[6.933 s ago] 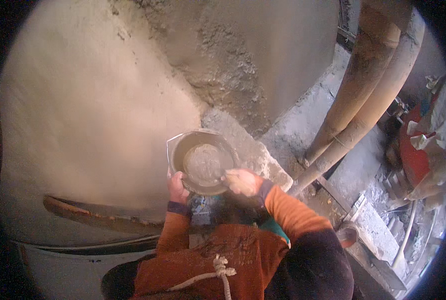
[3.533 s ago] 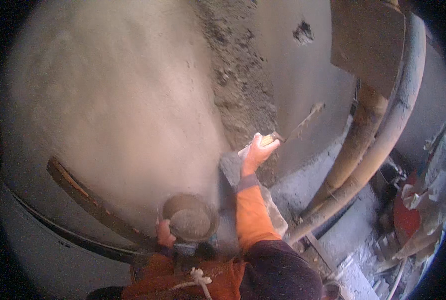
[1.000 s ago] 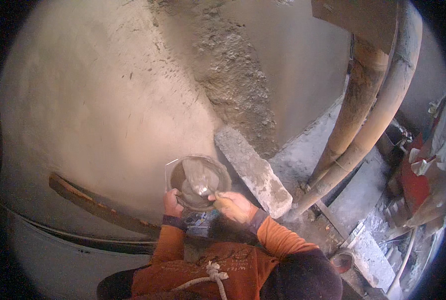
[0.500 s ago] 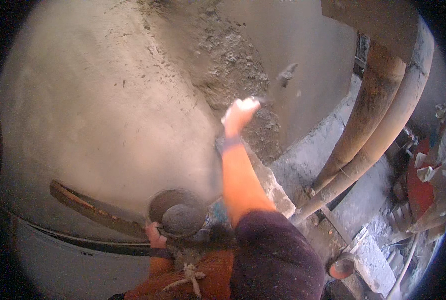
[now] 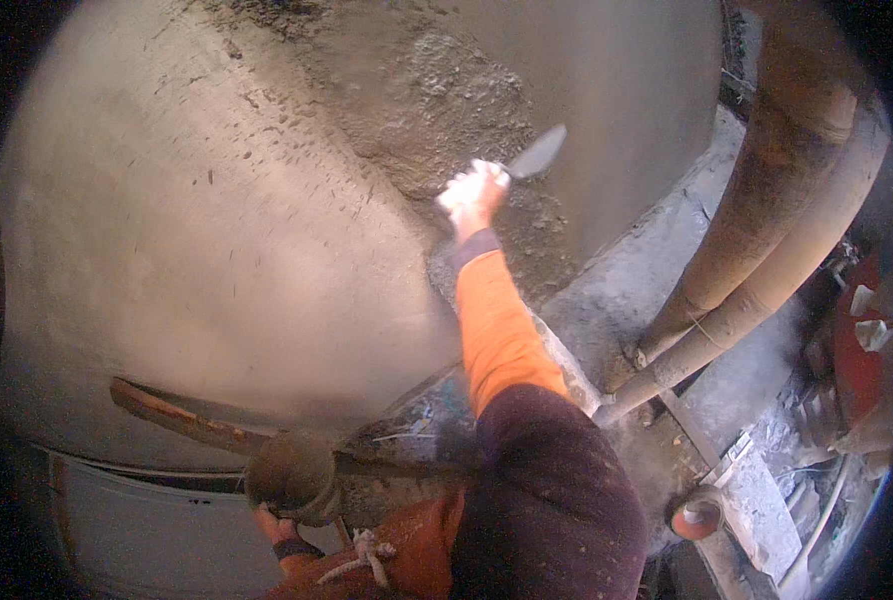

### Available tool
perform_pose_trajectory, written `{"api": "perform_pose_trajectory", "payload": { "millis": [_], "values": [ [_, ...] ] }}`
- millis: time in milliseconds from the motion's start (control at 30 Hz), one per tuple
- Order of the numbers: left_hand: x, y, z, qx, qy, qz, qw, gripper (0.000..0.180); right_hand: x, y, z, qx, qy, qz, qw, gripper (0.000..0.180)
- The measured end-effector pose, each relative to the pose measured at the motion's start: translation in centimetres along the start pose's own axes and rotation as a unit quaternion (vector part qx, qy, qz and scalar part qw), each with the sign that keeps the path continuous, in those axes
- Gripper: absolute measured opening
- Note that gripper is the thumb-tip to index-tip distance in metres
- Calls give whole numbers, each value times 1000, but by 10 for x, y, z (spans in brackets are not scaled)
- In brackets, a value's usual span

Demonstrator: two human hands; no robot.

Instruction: The person scoops wet cement from a bucket with a trowel and applies it to a vertical wall surface, smoothing it in place. The person repeatedly refills the trowel and spreads the cement along the wall.

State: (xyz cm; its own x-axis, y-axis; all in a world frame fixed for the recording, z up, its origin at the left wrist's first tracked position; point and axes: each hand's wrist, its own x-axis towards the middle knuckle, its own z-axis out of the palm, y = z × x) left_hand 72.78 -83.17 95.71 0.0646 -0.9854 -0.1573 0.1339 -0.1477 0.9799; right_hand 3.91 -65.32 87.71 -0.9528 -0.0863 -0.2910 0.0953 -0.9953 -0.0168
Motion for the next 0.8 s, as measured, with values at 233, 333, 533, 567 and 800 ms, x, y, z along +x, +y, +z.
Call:
{"api": "perform_pose_trajectory", "payload": {
  "millis": [233,333,533,567,800],
  "values": [
    [35,-9,-51,-17,-52,-10,998,48,68,-9,-18,29,106,129,985,32],
    [42,-22,-60,110,-43,38,992,46,37,5,51,14,0,31,999,29],
    [63,-56,-64,480,-157,294,811,28,-45,-15,200,64,-209,23,976,17],
    [42,-62,-22,550,-160,329,751,27,-54,-30,213,76,-261,46,961,14],
    [74,-85,10,66,-113,8,991,38,-218,-69,173,-106,-335,-109,930,29]
  ]
}}
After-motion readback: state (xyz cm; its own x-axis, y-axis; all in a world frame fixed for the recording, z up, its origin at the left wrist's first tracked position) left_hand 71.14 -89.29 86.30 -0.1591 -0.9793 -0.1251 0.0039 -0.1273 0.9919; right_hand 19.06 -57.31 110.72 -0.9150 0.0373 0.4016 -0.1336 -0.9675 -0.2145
